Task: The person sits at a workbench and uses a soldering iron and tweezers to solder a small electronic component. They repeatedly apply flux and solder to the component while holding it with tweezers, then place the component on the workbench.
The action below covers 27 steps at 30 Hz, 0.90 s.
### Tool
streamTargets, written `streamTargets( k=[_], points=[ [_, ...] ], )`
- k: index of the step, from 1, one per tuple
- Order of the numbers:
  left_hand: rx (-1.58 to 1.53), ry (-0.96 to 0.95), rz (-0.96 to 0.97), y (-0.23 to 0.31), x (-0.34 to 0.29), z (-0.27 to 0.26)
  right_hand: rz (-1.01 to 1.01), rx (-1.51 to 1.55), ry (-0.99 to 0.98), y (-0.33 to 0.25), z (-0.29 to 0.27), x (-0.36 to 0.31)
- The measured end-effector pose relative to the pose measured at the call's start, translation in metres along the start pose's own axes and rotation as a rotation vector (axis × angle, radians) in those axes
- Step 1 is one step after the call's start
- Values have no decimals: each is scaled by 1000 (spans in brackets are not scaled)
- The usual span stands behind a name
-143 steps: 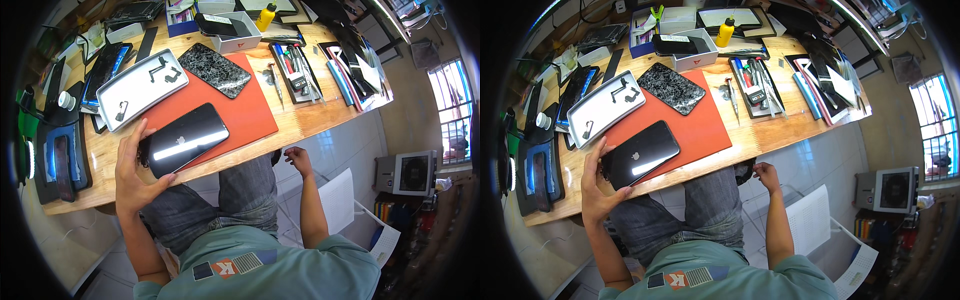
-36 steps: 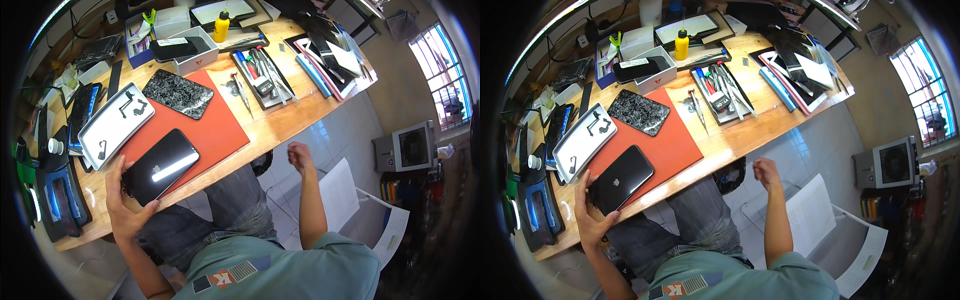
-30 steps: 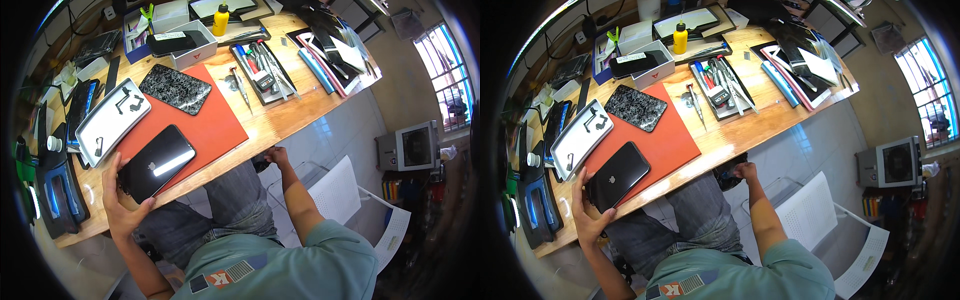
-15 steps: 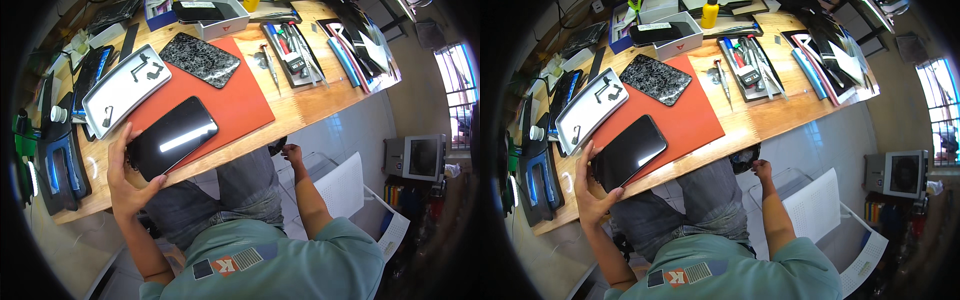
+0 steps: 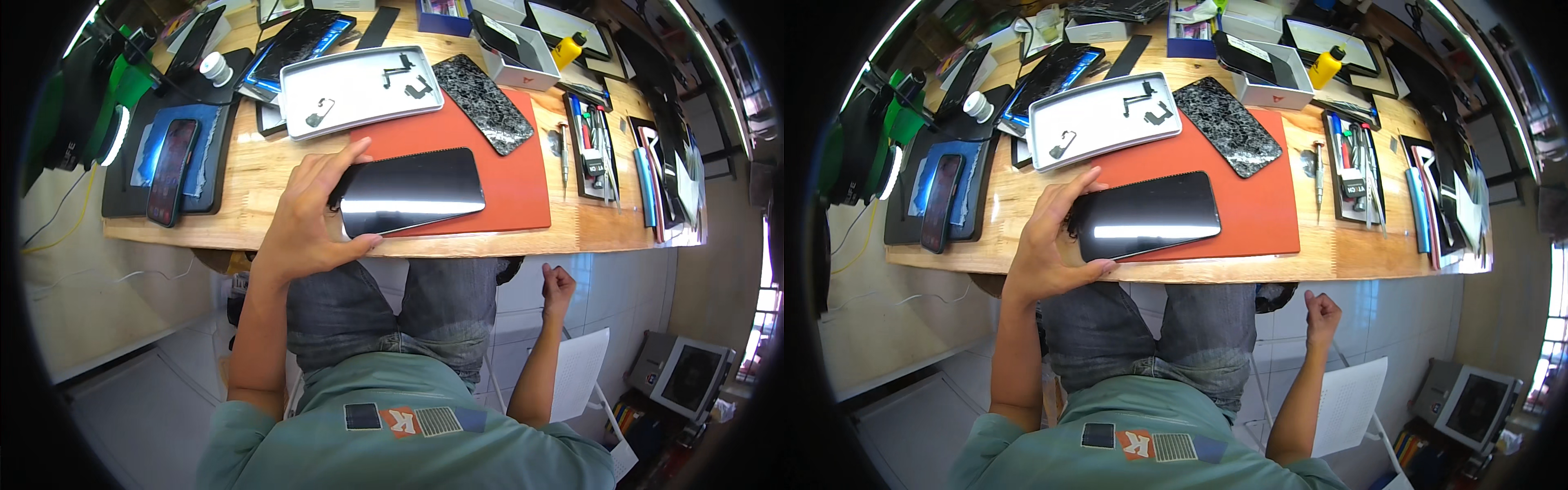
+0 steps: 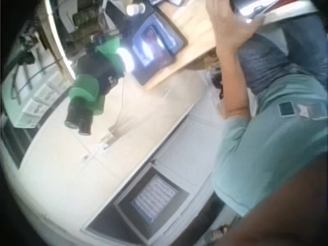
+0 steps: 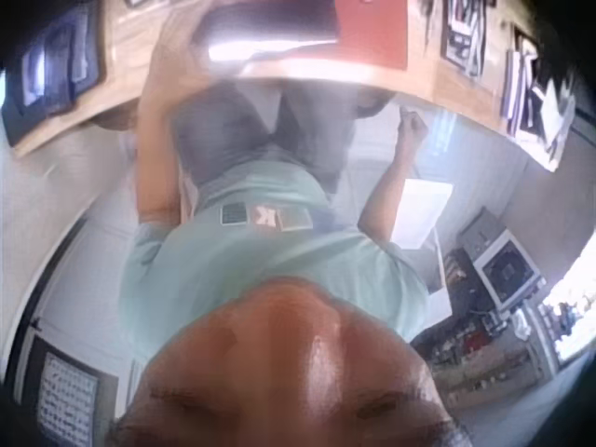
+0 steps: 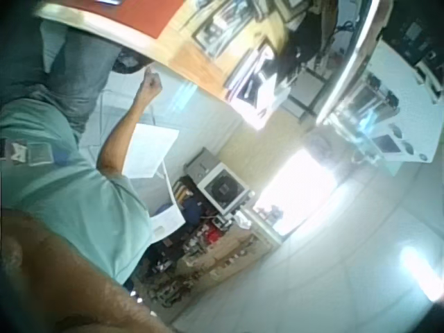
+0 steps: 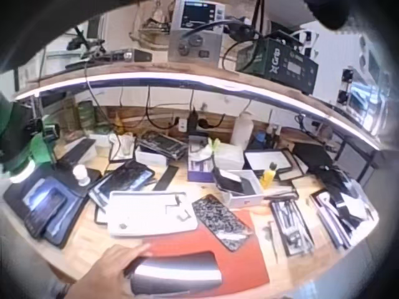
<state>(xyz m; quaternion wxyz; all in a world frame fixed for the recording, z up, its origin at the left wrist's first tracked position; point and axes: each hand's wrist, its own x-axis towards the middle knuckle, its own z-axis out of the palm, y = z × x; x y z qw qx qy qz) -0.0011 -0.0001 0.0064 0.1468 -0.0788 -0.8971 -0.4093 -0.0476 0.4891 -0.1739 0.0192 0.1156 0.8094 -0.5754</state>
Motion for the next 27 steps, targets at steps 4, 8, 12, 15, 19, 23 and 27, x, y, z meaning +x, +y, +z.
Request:
streamTargets(
  k=[4, 8, 12, 15, 19, 23, 27],
  points=[
    [-7, 13, 4, 0, -3, 1, -348, 93, -84, -80, -9, -12],
    [-16, 24, 15, 1, -4, 1, -550, 266, -109, -149, 19, -17],
    [-24, -18, -25, 0, 1, -1, -641, 259, -207, -198, 70, -23],
    [-51, -52, -48, 1, 4, -2, -661, 88, -386, -231, 101, -35],
    [20, 20, 60, -1, -7, -2, -1033, -282, -456, -271, 141, -39],
    [19, 1, 11, 4, -6, -11, -967, -298, -544, -286, 141, -42],
    [-25, 21, 5, 3, 6, -17, -760, -202, -492, -291, 138, -52]
  ],
)
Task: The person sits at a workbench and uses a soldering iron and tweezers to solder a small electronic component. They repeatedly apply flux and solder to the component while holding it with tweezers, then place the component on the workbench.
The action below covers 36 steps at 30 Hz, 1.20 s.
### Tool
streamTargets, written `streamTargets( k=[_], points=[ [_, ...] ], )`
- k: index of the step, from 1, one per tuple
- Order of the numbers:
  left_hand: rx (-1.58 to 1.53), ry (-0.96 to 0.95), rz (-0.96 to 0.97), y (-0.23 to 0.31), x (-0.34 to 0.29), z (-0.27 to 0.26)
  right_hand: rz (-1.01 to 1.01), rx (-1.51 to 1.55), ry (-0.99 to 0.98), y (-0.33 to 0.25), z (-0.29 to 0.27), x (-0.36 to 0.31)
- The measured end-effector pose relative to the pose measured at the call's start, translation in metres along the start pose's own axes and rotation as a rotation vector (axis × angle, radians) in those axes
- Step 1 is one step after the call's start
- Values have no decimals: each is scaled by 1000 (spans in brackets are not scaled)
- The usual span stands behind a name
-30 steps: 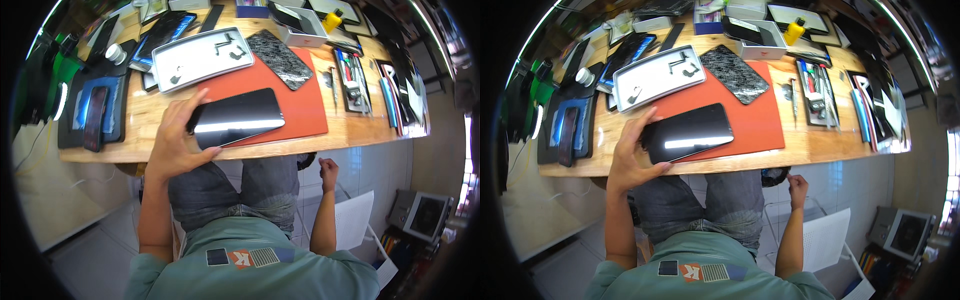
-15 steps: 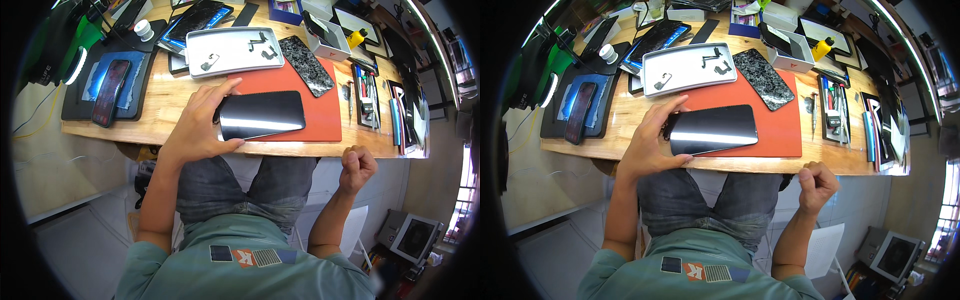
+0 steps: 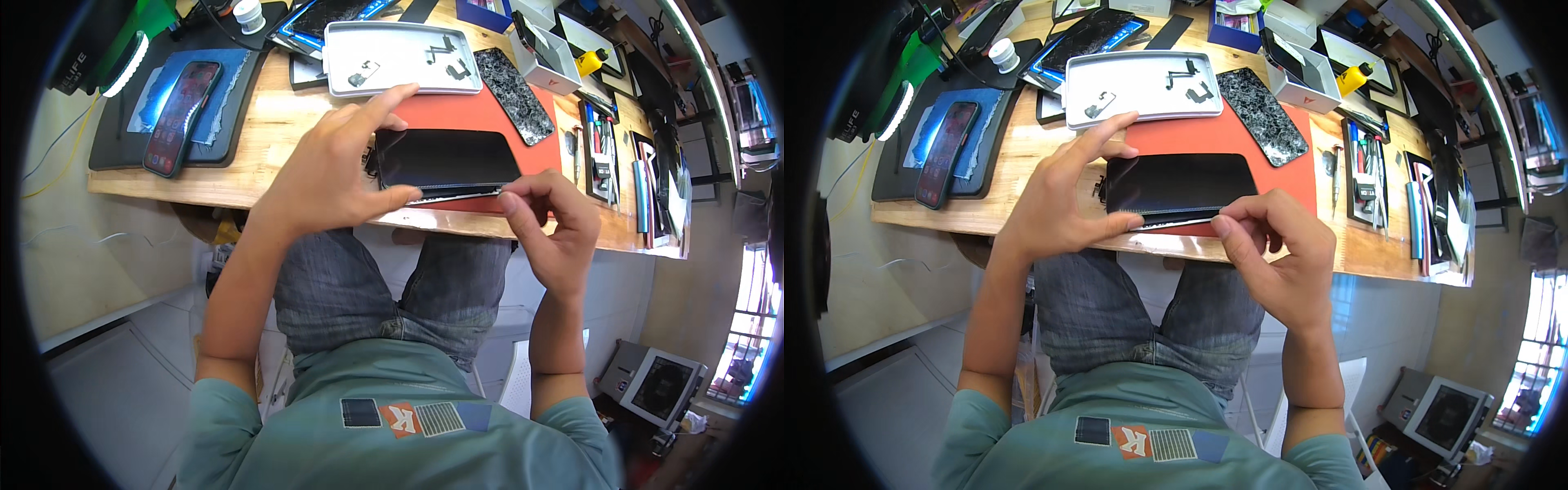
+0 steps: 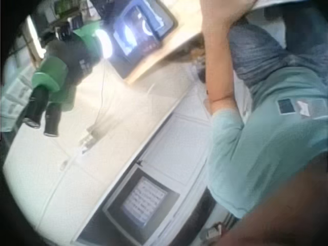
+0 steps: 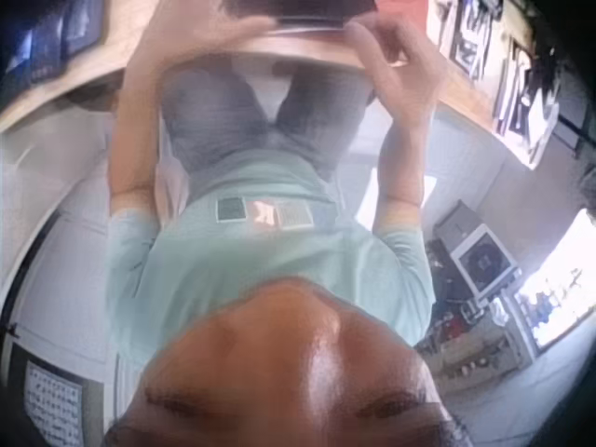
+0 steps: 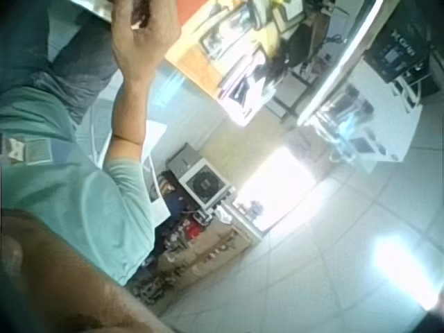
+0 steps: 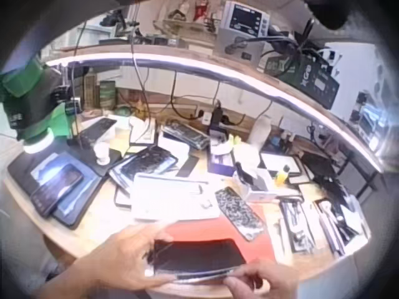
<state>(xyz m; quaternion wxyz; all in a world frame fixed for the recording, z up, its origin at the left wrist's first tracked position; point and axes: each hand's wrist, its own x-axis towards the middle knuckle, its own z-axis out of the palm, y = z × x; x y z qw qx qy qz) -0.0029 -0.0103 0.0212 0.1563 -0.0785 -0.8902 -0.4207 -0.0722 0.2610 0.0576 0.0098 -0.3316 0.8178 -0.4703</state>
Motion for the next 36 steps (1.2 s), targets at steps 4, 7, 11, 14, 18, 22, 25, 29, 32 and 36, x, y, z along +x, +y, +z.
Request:
streamTargets(
  k=[4, 7, 11, 14, 18, 22, 25, 29, 32, 36],
  points=[
    [-92, 168, 36, -11, 13, 5, 236, 134, 50, -18, 8, 5],
    [-130, 228, -30, -19, 18, 11, 273, 67, 6, -22, 20, 15],
    [-232, 318, -98, -27, 14, 23, 281, -172, -145, -11, 37, 40],
    [-283, 314, -89, -29, 11, 25, 365, 183, -172, 6, 49, 49],
    [-302, 236, -36, -24, 7, 22, 640, 540, -313, -15, 37, 53],
    [-96, 276, 176, -26, 8, 24, 441, 68, -203, -8, 49, 54],
    [-53, 279, 170, -27, 8, 25, 377, -90, -178, -4, 53, 60],
    [-45, 286, 119, -30, 8, 27, 321, -213, -163, -4, 63, 64],
    [-31, 315, 114, -31, 9, 29, 334, -274, -150, -5, 68, 69],
    [-13, 301, 101, -31, 11, 29, 279, -314, -151, -4, 70, 74]
  ],
)
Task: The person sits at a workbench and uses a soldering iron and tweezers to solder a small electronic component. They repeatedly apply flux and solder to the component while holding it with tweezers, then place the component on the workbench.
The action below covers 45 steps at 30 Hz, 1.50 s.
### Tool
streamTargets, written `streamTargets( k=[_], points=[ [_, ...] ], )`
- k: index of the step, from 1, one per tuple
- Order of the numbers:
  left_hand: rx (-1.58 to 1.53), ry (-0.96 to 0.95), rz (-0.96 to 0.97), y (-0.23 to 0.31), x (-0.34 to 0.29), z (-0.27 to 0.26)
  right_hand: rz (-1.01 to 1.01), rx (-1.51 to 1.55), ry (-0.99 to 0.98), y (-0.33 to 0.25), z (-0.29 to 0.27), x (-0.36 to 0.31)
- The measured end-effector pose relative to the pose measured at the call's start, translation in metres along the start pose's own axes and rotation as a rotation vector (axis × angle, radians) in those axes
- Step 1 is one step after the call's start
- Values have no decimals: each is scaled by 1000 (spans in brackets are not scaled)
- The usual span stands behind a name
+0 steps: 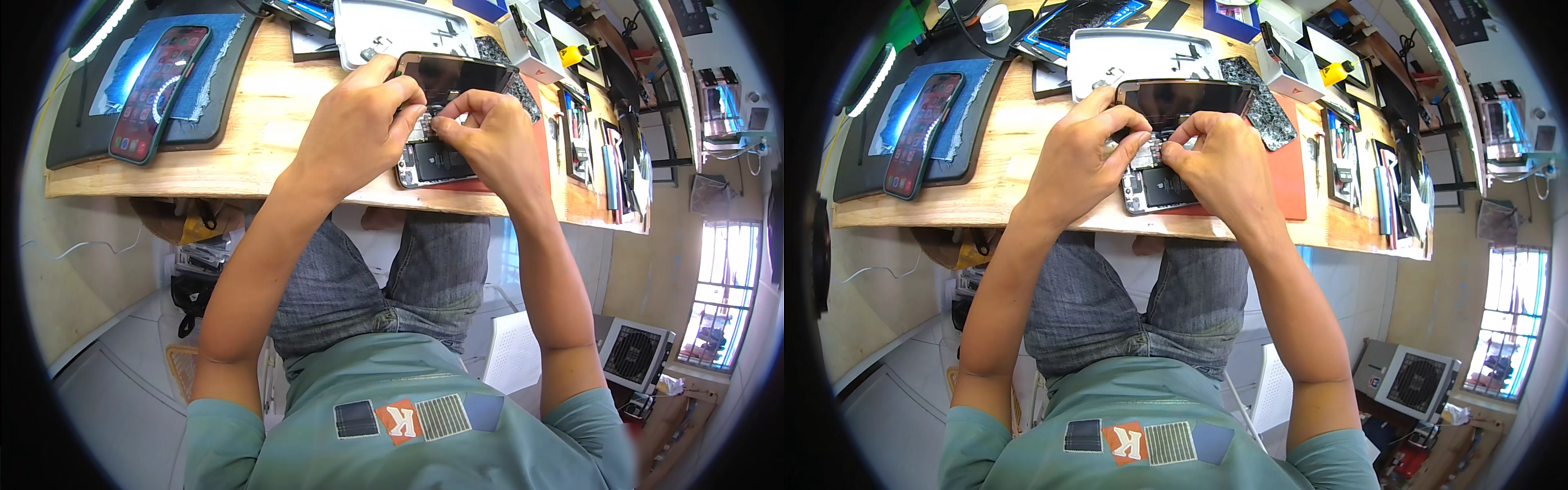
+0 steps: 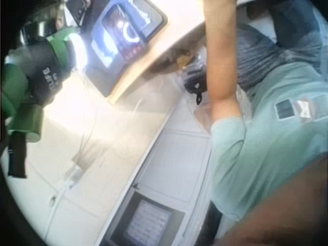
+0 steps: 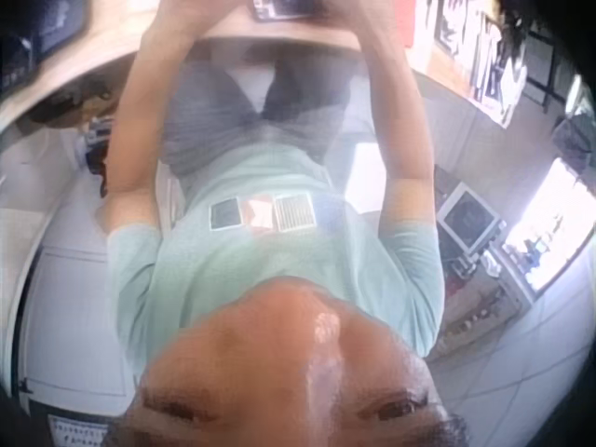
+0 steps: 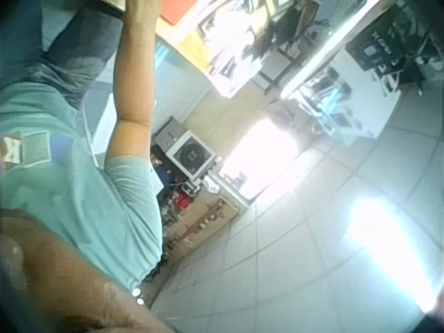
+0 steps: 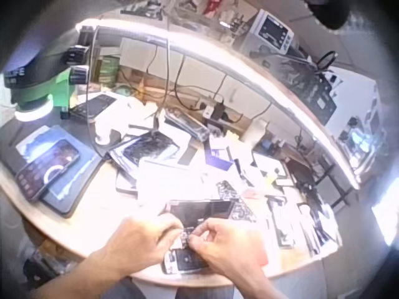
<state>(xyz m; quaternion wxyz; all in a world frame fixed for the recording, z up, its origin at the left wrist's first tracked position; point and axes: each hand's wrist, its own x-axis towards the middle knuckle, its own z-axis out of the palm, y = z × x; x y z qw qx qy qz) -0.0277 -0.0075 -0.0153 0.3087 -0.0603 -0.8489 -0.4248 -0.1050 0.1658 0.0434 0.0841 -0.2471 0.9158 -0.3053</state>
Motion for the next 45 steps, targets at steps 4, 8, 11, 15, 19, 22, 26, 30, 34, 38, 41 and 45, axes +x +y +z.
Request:
streamTargets(
  k=[4, 8, 11, 15, 19, 22, 26, 30, 34, 38, 41, 45],
  points=[
    [0, 3, -4, 0, 1, 1, 5, -81, -10, -12, -3, 0],
    [1, -5, -18, 1, 1, 1, -4, -165, 12, -17, -3, 1],
    [15, 6, -9, 0, 2, 4, -99, -287, 51, -18, -1, 0],
    [12, 9, -8, 1, 2, 5, -208, -527, 142, -23, 15, -3],
    [9, 6, -12, 1, 2, 6, -256, -532, 161, -20, 16, -1],
    [-2, 1, -3, 3, 3, 4, -225, -360, 124, -15, 4, -1],
    [-88, -2, 21, 5, 2, -1, -244, -132, 130, -19, -20, -11],
    [-113, -48, 62, 5, 0, -7, -319, -108, 18, -9, -17, -19],
    [-249, -41, 130, 17, 6, -11, -241, 116, -41, 6, -32, -49],
    [-192, -116, 5, 12, -5, -6, -80, 500, -97, 56, -60, -93],
    [31, -322, 78, 21, 2, -12, -18, 711, 67, 90, -75, -114],
    [229, -429, 71, 48, 13, -15, 72, 710, 303, 125, -90, -126]
  ],
)
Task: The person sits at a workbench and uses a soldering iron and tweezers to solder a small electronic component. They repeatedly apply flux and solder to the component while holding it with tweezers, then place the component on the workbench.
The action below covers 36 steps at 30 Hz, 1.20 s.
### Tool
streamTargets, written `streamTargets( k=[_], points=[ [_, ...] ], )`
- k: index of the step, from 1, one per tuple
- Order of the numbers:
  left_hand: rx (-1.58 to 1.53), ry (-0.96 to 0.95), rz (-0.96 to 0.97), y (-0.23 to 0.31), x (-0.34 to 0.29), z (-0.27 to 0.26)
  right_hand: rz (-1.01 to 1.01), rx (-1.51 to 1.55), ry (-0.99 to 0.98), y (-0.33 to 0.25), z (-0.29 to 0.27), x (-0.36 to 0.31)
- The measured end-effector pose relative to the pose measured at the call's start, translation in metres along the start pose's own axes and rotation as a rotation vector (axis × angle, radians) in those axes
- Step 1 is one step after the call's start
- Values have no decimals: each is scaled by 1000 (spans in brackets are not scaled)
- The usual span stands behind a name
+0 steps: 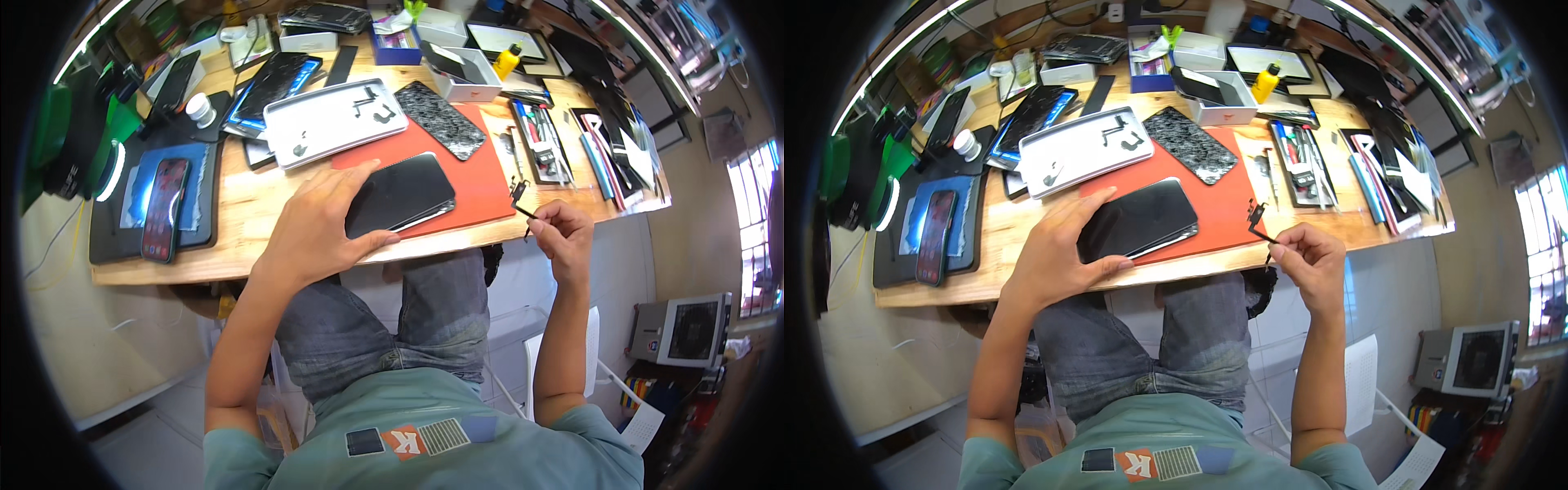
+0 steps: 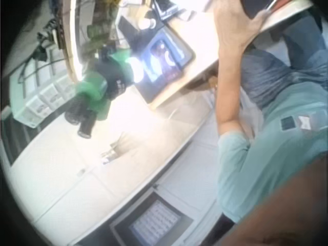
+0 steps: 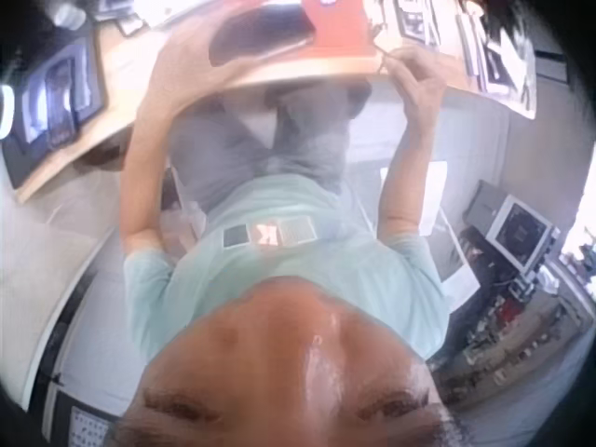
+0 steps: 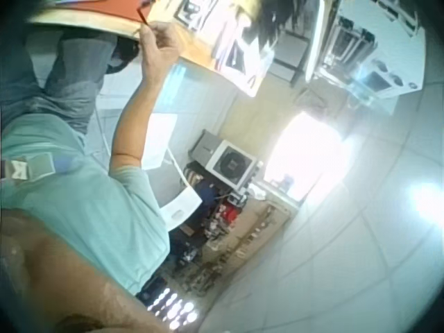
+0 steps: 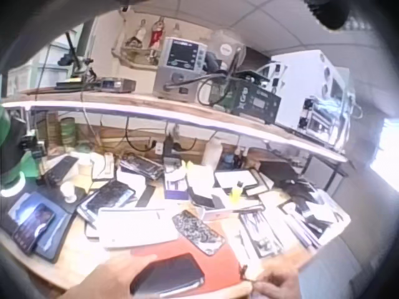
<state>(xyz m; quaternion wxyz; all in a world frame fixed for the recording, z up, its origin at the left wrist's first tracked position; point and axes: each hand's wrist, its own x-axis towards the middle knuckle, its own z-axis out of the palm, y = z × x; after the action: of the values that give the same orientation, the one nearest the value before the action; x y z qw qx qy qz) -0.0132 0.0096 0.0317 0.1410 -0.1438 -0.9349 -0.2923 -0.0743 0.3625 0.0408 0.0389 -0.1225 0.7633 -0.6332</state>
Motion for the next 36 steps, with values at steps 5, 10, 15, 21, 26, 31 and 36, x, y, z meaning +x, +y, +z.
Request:
streamTargets(
  k=[5, 10, 15, 21, 26, 31, 36],
  points=[
    [163, -154, -49, 15, 27, 8, -32, 79, 185, 28, -27, 18],
    [195, -233, -58, 24, 41, 7, -75, 217, 262, 63, -42, 34],
    [159, -180, 40, 36, 53, 17, -84, 269, 265, 74, -41, 33],
    [136, -161, 188, 51, 118, 59, -107, 349, 284, 76, -46, 29],
    [179, -262, 128, 40, 164, 79, -103, 445, 303, 75, -44, 32],
    [243, -212, 147, 40, 158, 72, -112, 415, 349, 54, -28, 30],
    [-848, -10, -154, 75, 93, 65, -146, 354, 216, 18, 24, 27]
  ],
)
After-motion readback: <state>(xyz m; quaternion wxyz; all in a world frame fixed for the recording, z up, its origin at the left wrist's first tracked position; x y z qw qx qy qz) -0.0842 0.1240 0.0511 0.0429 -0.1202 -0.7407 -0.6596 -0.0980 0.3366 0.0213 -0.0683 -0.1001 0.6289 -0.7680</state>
